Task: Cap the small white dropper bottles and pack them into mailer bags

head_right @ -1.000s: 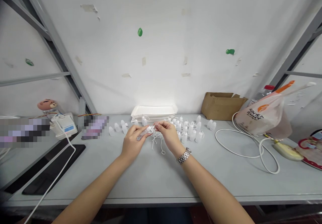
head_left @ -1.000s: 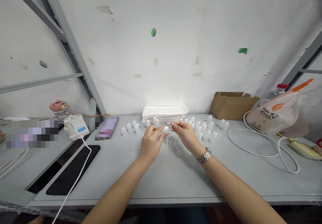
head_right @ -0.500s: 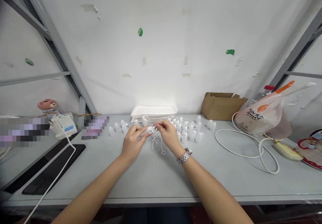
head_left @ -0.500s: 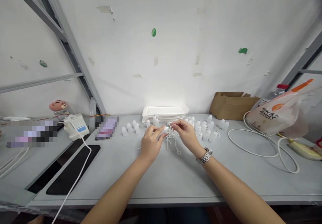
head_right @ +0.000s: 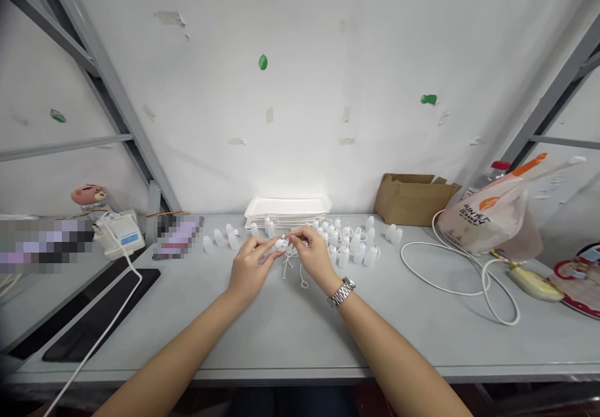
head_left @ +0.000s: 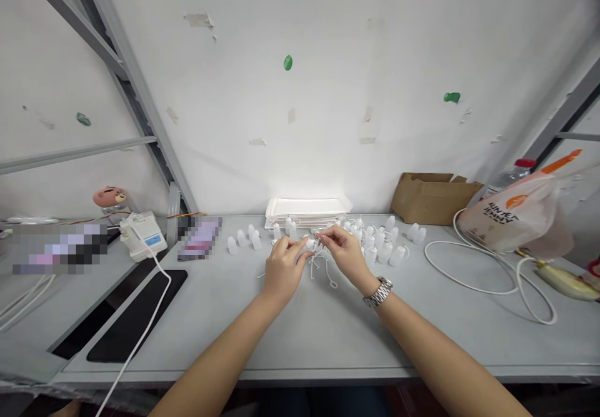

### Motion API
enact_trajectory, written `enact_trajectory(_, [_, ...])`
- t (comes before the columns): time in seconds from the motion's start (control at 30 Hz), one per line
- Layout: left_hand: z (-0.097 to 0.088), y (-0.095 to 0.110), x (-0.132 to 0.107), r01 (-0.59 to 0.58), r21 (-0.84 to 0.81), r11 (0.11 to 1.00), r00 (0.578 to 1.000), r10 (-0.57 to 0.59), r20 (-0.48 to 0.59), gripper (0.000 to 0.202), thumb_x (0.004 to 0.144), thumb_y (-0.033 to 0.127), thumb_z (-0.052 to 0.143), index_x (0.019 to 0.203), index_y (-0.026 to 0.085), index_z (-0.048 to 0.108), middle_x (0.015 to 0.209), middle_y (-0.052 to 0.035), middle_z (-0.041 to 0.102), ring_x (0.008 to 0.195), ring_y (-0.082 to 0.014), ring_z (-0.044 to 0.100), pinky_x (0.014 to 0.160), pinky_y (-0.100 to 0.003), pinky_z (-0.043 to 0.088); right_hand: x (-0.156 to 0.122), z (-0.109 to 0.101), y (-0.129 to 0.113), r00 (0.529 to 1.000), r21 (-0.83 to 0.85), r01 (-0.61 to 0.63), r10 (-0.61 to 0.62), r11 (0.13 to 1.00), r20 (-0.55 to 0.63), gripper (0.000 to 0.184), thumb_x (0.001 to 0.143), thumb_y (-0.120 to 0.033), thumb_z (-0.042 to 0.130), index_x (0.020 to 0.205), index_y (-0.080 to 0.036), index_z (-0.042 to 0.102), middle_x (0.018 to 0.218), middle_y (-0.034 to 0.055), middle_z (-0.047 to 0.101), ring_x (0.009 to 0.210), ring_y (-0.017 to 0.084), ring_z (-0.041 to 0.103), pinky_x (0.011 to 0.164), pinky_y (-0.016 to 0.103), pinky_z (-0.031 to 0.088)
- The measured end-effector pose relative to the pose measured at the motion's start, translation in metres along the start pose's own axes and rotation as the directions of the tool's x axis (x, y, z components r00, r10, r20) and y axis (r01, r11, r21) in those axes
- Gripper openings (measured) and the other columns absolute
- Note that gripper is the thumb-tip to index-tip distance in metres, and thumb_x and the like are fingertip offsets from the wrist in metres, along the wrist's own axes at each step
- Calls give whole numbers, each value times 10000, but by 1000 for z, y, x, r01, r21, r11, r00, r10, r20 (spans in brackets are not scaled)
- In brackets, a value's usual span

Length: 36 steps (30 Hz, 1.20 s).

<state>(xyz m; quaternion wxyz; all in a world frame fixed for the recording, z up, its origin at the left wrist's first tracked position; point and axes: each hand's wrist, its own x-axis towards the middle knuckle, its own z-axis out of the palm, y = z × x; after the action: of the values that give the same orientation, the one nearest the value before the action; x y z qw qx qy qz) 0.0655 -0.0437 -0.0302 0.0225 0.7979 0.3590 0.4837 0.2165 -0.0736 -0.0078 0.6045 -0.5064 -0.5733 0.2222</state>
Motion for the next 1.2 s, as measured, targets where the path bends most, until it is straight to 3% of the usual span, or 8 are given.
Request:
enact_trajectory(0.27, [1, -4, 0, -13, 30, 999, 999, 12, 35, 240, 794, 221, 590, 1023, 242, 659, 735, -14, 558, 738, -145, 537, 645, -255, 448, 1, 1, 2, 999, -76, 9, -6, 997, 49, 177, 775, -327, 567, 711, -179, 638, 691, 21, 580, 676, 155, 537, 654, 300, 429])
enact_trajectory(0.6, [-1, -2, 9, 263, -113, 958, 957, -244, 157, 257, 761, 235, 619, 1014, 250, 667, 811, -10, 588, 792, -154, 570, 717, -276, 462, 6, 1, -3, 983, 89, -183, 180, 979, 45, 334, 757, -470, 555, 828, -163, 665, 789, 31, 603, 627, 126, 542, 659, 292, 448])
enact_trajectory(0.77, [-3, 5, 8, 304, -184, 935, 935, -256, 247, 245, 749, 268, 629, 990, 248, 671, 854, -19, 611, 849, -172, 578, 774, -301, 467, 2, 4, 3, 997, -8, -76, 76, 997, -22, 304, 731, -472, 592, 707, -173, 643, 721, 22, 562, 652, 144, 526, 624, 287, 436])
enact_trajectory(0.87, [-8, 4, 12, 264, -257, 930, 947, -199, 253, 329, 719, 318, 660, 1045, 280, 640, 1009, -27, 618, 990, -198, 551, 873, -340, 442, 1, 1, 0, 997, -83, 15, -21, 996, -75, 284, 777, -442, 564, 687, -179, 624, 702, 19, 542, 677, 150, 520, 634, 288, 425])
enact_trajectory(0.93, [-15, -2, 19, 230, -298, 927, 968, -186, 169, 401, 724, 359, 652, 1115, 292, 593, 1128, -36, 584, 1094, -213, 500, 948, -374, 394, 2, 0, -6, 991, -128, 63, -77, 990, -108, 269, 802, -421, 546, 698, -184, 618, 715, 20, 541, 691, 153, 517, 639, 289, 420])
enact_trajectory(1.0, [-24, -13, 28, 245, -329, 912, 965, -263, -11, 388, 785, 382, 578, 1155, 267, 556, 1145, -61, 567, 1107, -210, 493, 962, -382, 376, 7, 2, -12, 986, -177, 105, -125, 979, -107, 254, 819, -401, 537, 704, -188, 617, 728, 22, 541, 698, 154, 512, 645, 291, 417])
enact_trajectory(1.1, [-37, -34, 39, 308, -424, 852, 847, -448, -287, 362, 844, 399, 478, 1152, 218, 537, 1089, -91, 573, 1036, -189, 536, 899, -343, 415, 21, 17, -18, 983, -259, 172, -181, 950, -11, 231, 835, -353, 536, 698, -186, 617, 740, 24, 531, 690, 147, 504, 652, 285, 414])
enact_trajectory(1.2, [-44, -52, 46, 311, -533, 787, 730, -556, -397, 339, 847, 408, 463, 1111, 206, 528, 1071, -90, 582, 999, -174, 561, 855, -316, 437, 36, 46, -19, 957, -367, 288, -250, 884, 148, 227, 849, -316, 532, 698, -177, 627, 755, 27, 525, 688, 137, 496, 665, 278, 394])
